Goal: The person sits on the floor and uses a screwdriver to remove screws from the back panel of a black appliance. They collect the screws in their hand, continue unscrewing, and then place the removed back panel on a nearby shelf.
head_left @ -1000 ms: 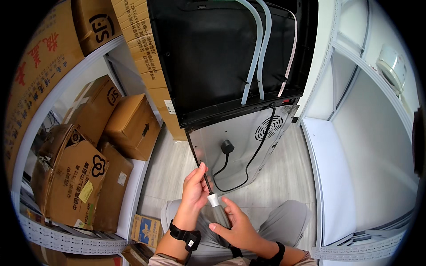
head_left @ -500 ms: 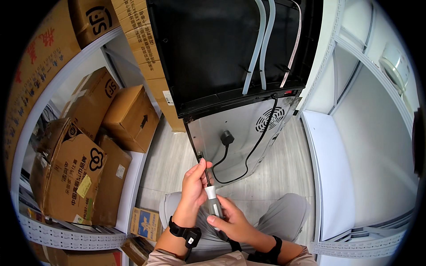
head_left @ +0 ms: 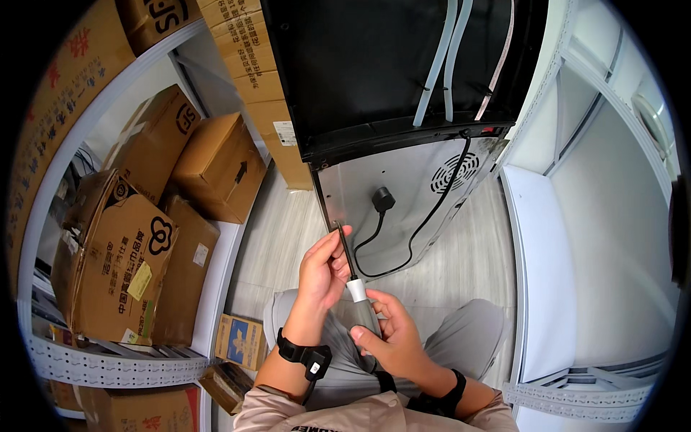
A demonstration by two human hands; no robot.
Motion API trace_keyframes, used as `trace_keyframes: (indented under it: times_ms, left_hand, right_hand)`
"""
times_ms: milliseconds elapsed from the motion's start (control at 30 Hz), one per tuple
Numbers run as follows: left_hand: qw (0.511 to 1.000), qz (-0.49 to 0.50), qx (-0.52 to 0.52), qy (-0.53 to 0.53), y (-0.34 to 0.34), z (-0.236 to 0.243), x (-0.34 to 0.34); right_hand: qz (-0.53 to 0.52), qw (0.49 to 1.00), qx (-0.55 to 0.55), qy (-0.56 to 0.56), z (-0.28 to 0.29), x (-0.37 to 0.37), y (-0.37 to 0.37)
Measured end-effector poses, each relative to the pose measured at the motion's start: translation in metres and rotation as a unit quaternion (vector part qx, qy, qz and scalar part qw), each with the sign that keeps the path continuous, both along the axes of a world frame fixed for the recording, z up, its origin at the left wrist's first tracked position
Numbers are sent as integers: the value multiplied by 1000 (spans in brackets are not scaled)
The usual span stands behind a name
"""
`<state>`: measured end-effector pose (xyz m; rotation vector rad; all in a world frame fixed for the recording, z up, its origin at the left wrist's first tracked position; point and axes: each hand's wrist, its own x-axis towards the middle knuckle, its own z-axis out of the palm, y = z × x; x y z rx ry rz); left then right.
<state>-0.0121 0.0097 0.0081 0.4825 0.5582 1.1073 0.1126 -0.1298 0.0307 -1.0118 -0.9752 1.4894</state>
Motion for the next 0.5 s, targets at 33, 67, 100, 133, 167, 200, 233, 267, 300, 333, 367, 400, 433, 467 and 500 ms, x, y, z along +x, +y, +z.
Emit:
trace_keyframes:
  times_ms: [33, 67, 100, 133, 167, 200, 233, 267, 300, 333, 367, 400, 433, 467, 500]
  left_hand:
    - [1000, -8, -7, -9, 0, -1, 0]
    - [1000, -16, -14, -17, 1, -1, -1]
    - [999, -11, -14, -36, 1, -1, 0]
    - [998, -8, -14, -55, 1, -1, 1]
    - [997, -4, -14, -74, 1, -1, 2]
    - [998, 2, -10, -59, 3, -1, 3]
    - [999, 9, -6, -44, 6, -2, 3]
    - [999, 15, -3, -29, 8, -2, 3]
    - [1000, 19, -6, -16, 8, -1, 3]
    - [1000, 23, -9, -2, 9, 1, 3]
    - [999, 27, -13, 12, 9, 2, 4]
    - [999, 28, -10, 12, 10, 1, 4]
    - [999, 29, -7, 13, 10, -1, 4]
    - [999, 31, -4, 14, 11, -3, 5]
    - [999, 40, 2, 17, 10, -3, 7]
  right_hand:
    - [3, 1000, -10, 7, 1, 1, 0]
    - [4, 1000, -15, 9, 2, 1, 0]
    - [5, 1000, -20, 10, 2, 1, 0]
    - [6, 1000, -25, 12, 3, 2, -1]
    - [5, 1000, -25, 9, 3, 2, -1]
    - [5, 1000, -26, 6, 3, 3, -1]
    - [5, 1000, -27, 4, 2, 3, -1]
    - [5, 1000, -26, 3, 2, 3, -1]
    - [4, 1000, -25, 2, 2, 3, -2]
    - [2, 1000, -24, 1, 2, 3, -2]
    - [-1, 1000, -21, -1, 3, 3, -2]
    - [-4, 1000, -19, -3, 3, 3, -2]
    - [-7, 1000, -16, -4, 3, 3, -2]
    - [-10, 1000, -12, -10, 4, 3, -2]
    - [-13, 1000, -9, -16, 5, 4, -2]
